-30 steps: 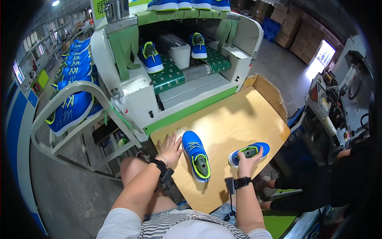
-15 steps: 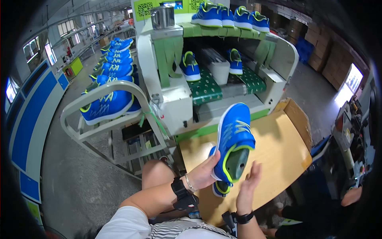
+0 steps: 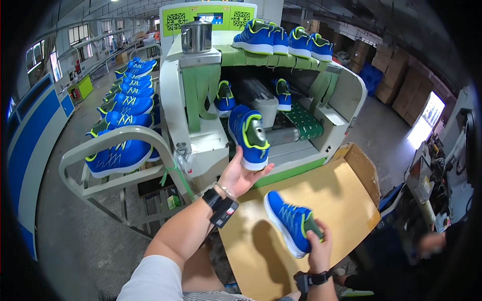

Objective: The recorder is placing, rearranging, and removing blue and neon green athletic shoes from a conveyor machine at a shoe manufacturing station.

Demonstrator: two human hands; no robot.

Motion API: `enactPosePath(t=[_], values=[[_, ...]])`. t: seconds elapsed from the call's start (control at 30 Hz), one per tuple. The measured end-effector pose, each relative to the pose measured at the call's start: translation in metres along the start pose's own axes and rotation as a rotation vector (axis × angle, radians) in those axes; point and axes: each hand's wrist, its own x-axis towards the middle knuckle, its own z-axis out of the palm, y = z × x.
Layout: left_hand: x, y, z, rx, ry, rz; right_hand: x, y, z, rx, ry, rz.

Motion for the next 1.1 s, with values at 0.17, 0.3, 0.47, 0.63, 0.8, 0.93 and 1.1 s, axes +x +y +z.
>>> enactPosePath(t=[0.17,0.3,0.47,0.63,0.8,0.93,1.1], values=[[0.005,0.004,0.000,-0.060,-0.005,0.084,0.093,-0.091,0.047,-0.050,0.057,-0.535],[0.006,-0.004,-0.001,-0.031,-0.026,0.106,0.245,-0.104,0.099,-0.355,0.091,-0.858],[-0.038,-0.017,-0.020,0.030,-0.145,-0.189,0.290,-0.073,0.140,-0.787,0.323,-0.721],[-0.082,-0.030,-0.074,0.937,-0.120,-0.183,0.126,0.005,0.122,-0.684,-0.200,-0.876],[-0.110,-0.093,-0.110,2.221,0.054,-0.330,-0.038,0.150,0.051,-0.959,-0.636,-0.441],[-0.126,-0.125,-0.143,2.362,0.143,-0.083,-0.079,0.097,0.043,-0.718,-0.829,-0.071],[-0.132,-0.127,-0.153,2.270,0.282,0.030,-0.053,0.069,0.056,-0.673,-0.701,-0.520]])
